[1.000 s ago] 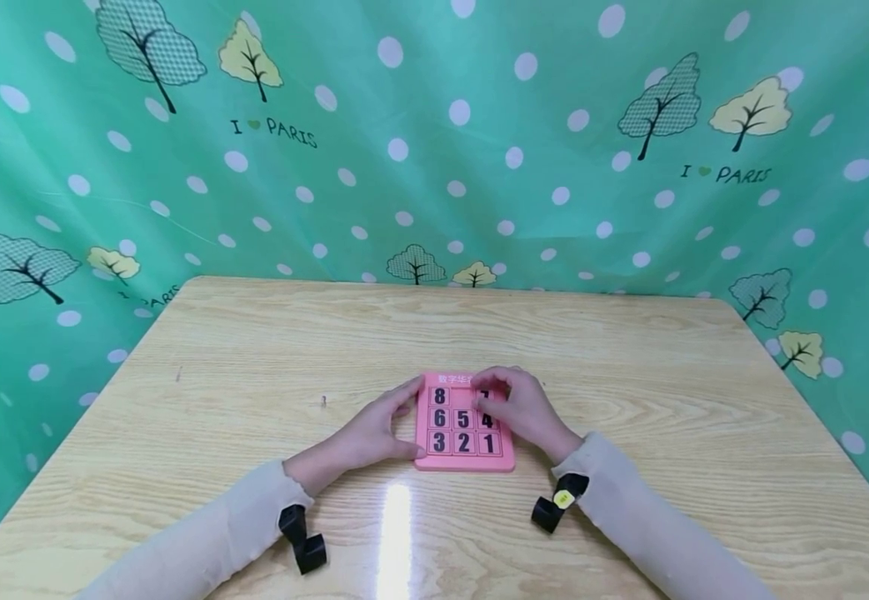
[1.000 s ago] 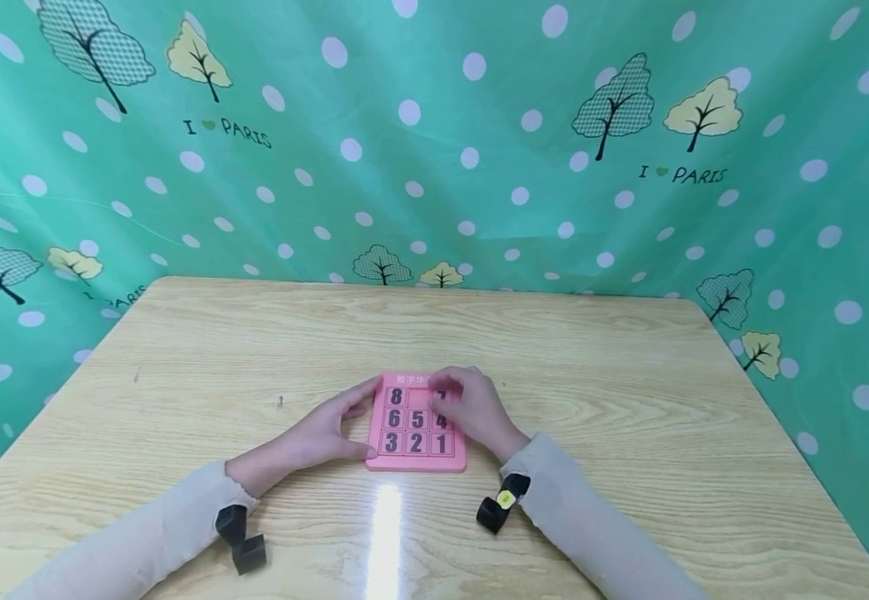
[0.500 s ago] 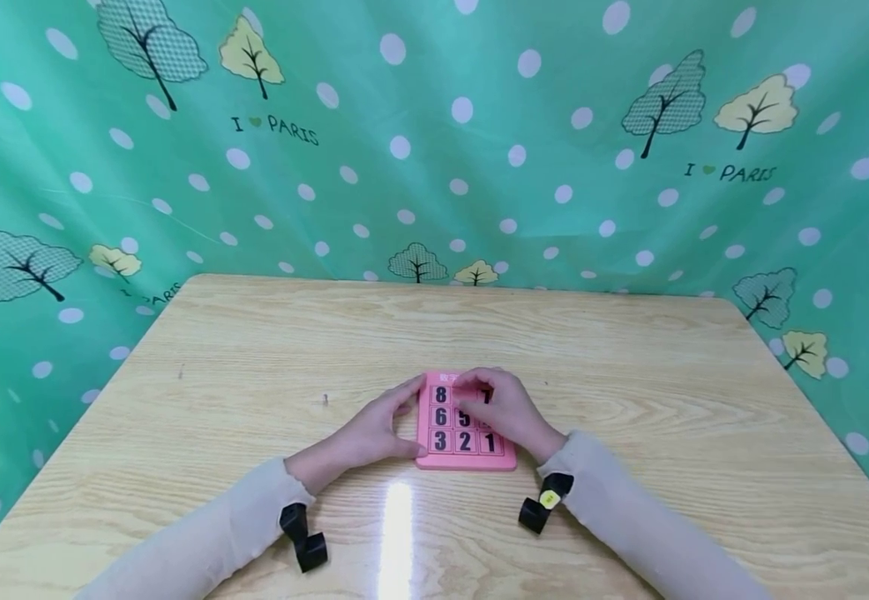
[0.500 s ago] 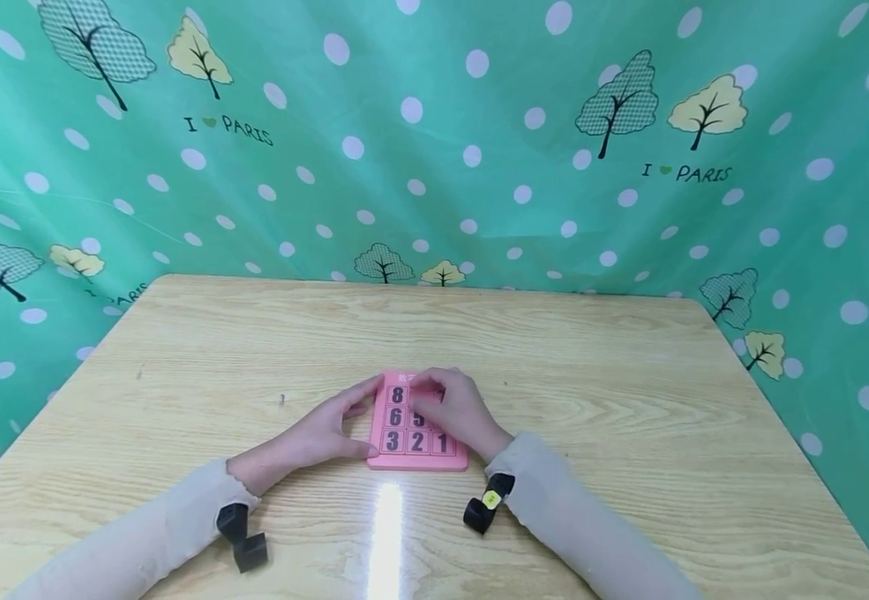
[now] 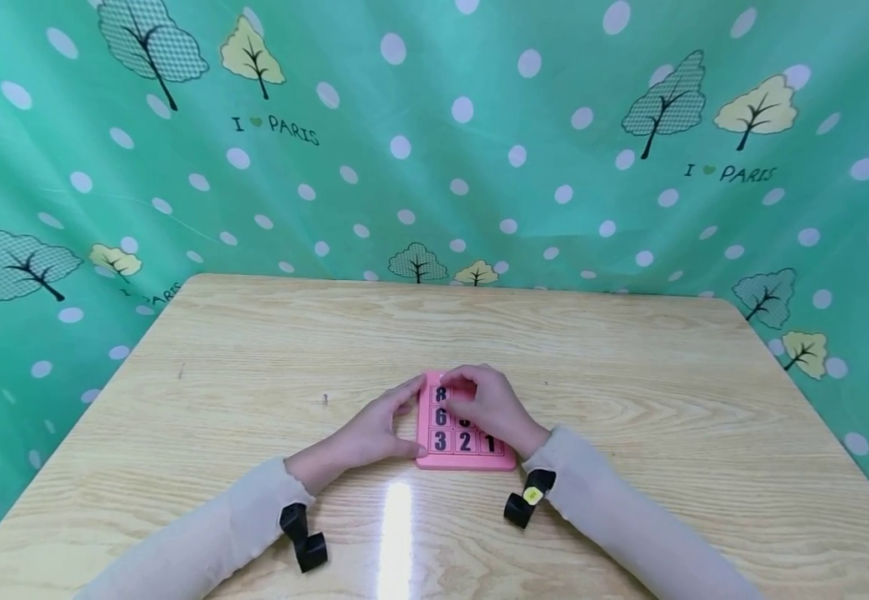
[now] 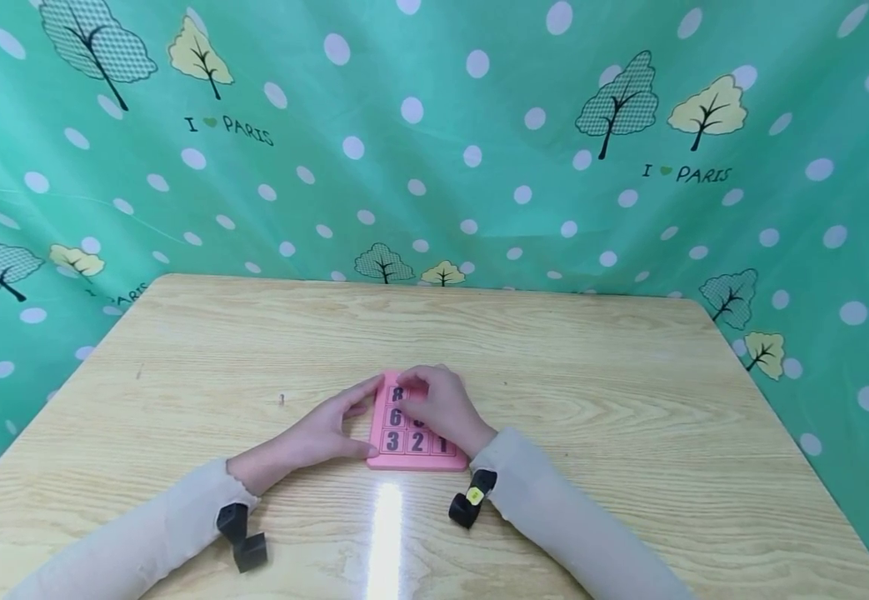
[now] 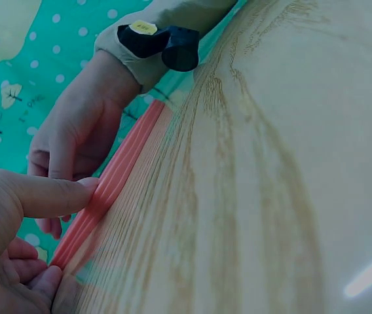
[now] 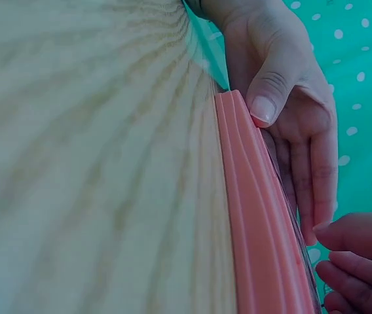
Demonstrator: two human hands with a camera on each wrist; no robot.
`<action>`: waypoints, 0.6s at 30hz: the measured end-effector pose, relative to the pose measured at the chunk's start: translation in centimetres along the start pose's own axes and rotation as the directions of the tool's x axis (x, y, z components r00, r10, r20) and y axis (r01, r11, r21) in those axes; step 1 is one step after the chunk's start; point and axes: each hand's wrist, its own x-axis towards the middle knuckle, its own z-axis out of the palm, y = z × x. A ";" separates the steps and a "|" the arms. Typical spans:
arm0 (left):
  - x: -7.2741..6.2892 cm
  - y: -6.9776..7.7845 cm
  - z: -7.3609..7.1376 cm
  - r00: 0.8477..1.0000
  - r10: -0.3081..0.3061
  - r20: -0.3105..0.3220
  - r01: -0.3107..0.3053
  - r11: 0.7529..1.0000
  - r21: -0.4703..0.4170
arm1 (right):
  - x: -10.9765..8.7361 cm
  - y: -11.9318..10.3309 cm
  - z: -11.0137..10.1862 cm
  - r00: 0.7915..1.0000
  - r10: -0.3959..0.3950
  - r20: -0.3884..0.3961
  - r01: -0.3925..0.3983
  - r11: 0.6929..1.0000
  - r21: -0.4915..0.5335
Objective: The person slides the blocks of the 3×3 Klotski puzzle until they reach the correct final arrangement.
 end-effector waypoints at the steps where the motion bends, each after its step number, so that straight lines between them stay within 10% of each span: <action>1: 0.0 0.0 0.0 1.000 0.003 0.000 -0.003 1.000 -0.001 | 0.1 0.0 0.1 1.000 0.001 0.001 -0.001 1.000 -0.006; 18: 0.1 -0.3 0.0 0.999 0.032 -0.001 -0.032 0.999 0.001 | 0.6 -0.8 1.1 1.000 -0.010 0.009 0.010 1.000 0.025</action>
